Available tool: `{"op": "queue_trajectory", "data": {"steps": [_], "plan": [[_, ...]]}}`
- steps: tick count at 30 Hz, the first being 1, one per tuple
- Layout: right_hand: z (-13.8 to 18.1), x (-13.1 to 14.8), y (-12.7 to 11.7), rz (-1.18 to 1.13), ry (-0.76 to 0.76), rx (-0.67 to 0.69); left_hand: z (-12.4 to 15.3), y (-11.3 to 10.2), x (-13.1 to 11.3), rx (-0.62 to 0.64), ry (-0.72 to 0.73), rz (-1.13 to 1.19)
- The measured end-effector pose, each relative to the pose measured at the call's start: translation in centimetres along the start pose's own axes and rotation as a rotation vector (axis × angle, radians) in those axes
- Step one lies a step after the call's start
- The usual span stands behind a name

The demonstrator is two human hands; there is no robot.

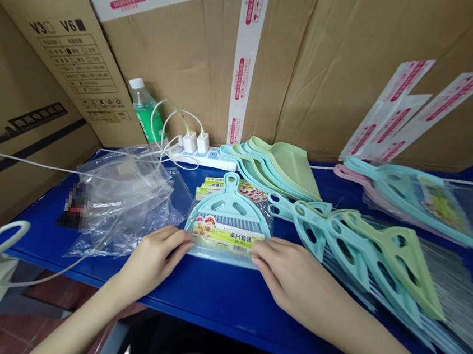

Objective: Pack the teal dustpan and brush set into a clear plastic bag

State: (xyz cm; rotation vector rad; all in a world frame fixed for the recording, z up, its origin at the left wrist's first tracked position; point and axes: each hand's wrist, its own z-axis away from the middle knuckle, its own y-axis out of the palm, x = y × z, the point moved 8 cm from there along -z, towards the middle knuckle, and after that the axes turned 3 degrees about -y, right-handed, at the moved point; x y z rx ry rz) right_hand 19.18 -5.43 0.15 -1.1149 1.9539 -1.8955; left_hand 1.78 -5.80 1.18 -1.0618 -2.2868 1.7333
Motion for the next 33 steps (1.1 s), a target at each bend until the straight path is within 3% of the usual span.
{"op": "queue_trajectory", "data": {"steps": [11, 21, 24, 29, 33], "plan": [[-0.3, -1.3, 0.1, -0.124, 0.125, -0.094, -1.2, 1.0, 0.9, 0.069, -0.070, -0.043], [-0.3, -1.5, 0.6, 0.265, 0.169, -0.071, -1.5, 1.4, 1.0, 0.049, -0.030, -0.082], [-0.5, -0.3, 0.0, 0.415, 0.048, -0.162, -1.7, 1.6, 1.1, 0.086, -0.035, -0.096], [-0.4, 2.8, 0.1, 0.525, -0.308, -0.284, -2.0, 2.1, 1.3, 0.125, -0.042, -0.179], [-0.4, 2.9, 0.7, 0.496, -0.351, -0.282, -2.2, 2.2, 1.4, 0.112, -0.055, -0.267]]}}
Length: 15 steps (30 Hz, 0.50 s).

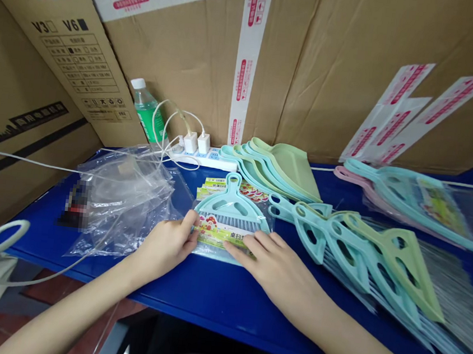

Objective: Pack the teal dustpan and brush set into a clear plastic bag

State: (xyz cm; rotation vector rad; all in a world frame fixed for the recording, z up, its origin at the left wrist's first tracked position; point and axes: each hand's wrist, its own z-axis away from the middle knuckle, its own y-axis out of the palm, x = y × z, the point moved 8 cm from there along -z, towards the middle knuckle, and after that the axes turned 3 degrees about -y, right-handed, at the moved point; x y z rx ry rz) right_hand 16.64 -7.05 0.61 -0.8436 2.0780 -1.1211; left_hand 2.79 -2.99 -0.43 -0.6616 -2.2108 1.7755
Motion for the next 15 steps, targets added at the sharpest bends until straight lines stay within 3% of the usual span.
{"op": "queue_trajectory", "data": {"steps": [9, 15], "plan": [[0.3, -0.4, 0.5, -0.062, 0.029, 0.054, 0.8, -2.5, -0.7, -0.308, 0.045, -0.164], [0.2, -0.4, 0.6, -0.077, 0.023, 0.057, 0.9, -4.3, -0.2, -0.413, 0.082, -0.255]]}}
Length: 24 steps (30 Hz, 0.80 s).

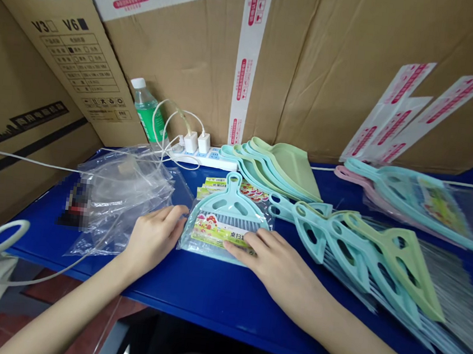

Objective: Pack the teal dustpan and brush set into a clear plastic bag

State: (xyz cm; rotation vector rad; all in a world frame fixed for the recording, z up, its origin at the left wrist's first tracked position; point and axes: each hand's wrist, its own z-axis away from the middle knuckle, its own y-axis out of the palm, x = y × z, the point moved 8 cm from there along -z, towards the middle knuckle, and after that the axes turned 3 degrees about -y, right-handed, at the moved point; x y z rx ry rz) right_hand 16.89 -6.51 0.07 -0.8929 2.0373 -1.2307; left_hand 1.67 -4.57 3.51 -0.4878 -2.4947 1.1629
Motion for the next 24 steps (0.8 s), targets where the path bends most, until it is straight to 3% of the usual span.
{"op": "queue_trajectory", "data": {"steps": [5, 8, 12, 16, 24], "plan": [[0.0, -0.1, -0.2, -0.005, 0.005, -0.024, 0.9, -3.9, -3.1, -0.202, 0.147, 0.013], [0.0, 0.0, -0.2, -0.007, 0.007, -0.032, 1.7, -3.3, -6.9, -0.019, 0.336, 0.217], [0.0, -0.1, 0.0, 0.001, 0.022, -0.042, 2.4, 0.2, -9.2, 0.221, 0.308, 0.214], [0.0, -0.1, 0.1, 0.029, 0.018, -0.035, 3.1, 2.4, -8.8, 0.325, 0.279, 0.168], [0.5, -0.6, -0.4, 0.015, 0.022, -0.073, 3.4, 1.7, -6.7, 0.324, 0.293, 0.130]]}}
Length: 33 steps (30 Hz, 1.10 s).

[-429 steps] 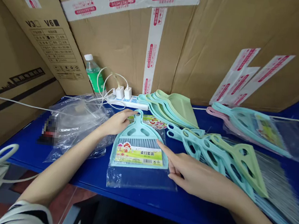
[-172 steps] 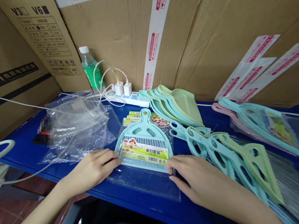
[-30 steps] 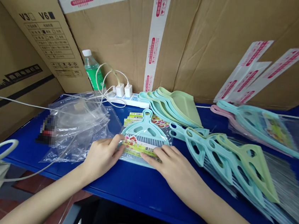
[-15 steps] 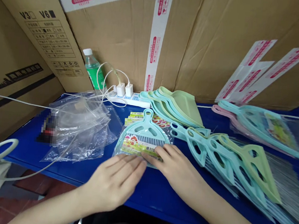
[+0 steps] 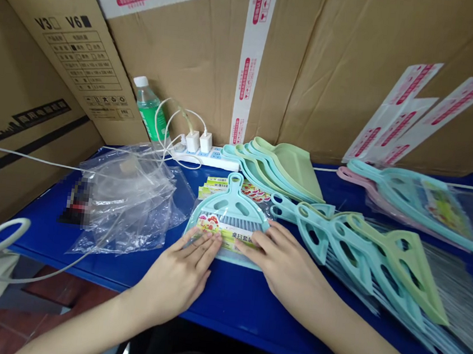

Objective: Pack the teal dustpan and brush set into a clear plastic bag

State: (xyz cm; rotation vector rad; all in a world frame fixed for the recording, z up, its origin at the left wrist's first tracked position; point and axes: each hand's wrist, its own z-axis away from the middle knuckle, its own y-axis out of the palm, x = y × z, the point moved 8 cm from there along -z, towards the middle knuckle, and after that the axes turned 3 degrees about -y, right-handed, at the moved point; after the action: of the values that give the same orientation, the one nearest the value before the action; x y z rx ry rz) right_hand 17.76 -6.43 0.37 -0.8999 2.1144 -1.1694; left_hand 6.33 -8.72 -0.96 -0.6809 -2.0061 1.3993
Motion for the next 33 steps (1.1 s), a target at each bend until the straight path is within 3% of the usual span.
{"op": "queue_trajectory", "data": {"steps": [13, 18, 24, 30, 33], "plan": [[0.2, -1.3, -0.3, -0.147, 0.092, 0.074, 1.5, -0.6, 2.7, 0.011, -0.045, 0.094], [0.6, -2.7, -0.9, -0.370, 0.197, 0.094, 1.4, -0.6, 3.1, 0.070, -0.049, 0.167], [1.3, -4.1, -0.9, -0.591, 0.254, 0.213, 1.3, -0.7, 3.3, 0.108, -0.016, 0.211], [0.5, -3.9, -1.9, -0.474, 0.266, 0.069, 1.3, -0.8, 2.9, 0.029, -0.028, 0.153], [-0.4, -2.2, -3.0, -0.337, 0.141, -0.084, 1.2, -0.8, 2.7, 0.011, -0.034, 0.118]]}}
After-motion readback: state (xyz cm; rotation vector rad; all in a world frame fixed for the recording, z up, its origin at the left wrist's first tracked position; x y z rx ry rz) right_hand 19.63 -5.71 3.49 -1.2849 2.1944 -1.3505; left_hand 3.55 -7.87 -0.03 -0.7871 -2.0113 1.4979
